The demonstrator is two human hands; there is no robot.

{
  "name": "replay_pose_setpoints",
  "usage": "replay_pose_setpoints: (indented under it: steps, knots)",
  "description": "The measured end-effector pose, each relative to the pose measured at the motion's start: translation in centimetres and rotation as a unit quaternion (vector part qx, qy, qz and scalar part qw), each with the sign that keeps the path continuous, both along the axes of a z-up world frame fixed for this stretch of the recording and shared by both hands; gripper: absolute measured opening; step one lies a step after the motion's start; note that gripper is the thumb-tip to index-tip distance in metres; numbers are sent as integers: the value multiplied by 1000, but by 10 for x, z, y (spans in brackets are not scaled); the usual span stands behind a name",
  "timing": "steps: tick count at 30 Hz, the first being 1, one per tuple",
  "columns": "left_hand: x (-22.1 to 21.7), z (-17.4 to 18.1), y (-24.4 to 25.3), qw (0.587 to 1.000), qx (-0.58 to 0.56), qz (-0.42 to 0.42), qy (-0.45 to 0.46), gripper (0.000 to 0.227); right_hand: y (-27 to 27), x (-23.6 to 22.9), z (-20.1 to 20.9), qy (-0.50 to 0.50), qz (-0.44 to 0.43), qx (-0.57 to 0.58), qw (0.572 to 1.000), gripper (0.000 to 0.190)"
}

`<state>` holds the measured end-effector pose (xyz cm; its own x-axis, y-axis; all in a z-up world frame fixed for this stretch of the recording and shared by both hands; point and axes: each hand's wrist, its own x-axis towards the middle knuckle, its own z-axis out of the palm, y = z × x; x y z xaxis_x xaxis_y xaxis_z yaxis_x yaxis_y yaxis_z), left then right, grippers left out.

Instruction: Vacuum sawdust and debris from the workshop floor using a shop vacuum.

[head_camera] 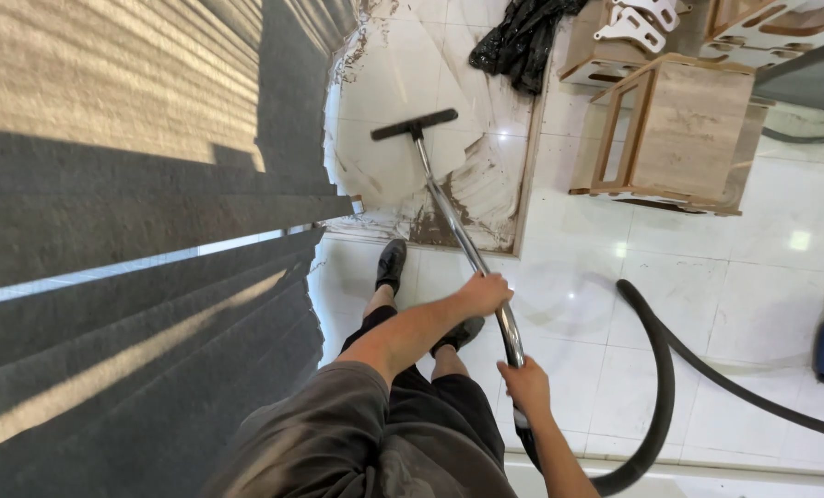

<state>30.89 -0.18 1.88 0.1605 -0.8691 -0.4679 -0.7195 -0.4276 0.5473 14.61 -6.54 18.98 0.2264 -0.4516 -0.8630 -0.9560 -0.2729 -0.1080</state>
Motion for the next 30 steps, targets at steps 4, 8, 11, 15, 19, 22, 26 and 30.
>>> replay_pose_setpoints:
  steps: [4, 8, 11, 15, 19, 22, 26, 30]
  knots:
    - [112, -46, 47, 977, -121, 142, -103, 8, 26, 126, -83, -62, -12, 5, 998, 44]
    - [209, 18, 113, 950, -109, 293, 4, 45, 41, 280, -124, -152, -5, -13, 988, 49]
    - [242, 37, 165, 924, -113, 365, 2, 48, 44, 387, -159, -202, -16, 6, 979, 48]
    - [268, 42, 216, 896, -64, 440, -11, 46, 58, 504, -178, -253, -97, 70, 960, 28]
    - [282, 31, 232, 897, -63, 437, 1, 43, 66, 511, -172, -235, -120, 72, 962, 24]
    - [294, 21, 226, 897, -73, 435, -19, 43, 80, 488, -153, -238, -88, 119, 960, 35]
    - [279, 28, 210, 913, -85, 398, -9, 48, 113, 417, -101, -169, 84, 67, 980, 54]
    - [241, 5, 198, 953, -39, 299, -40, 61, 142, 349, -31, -133, 92, 90, 983, 41]
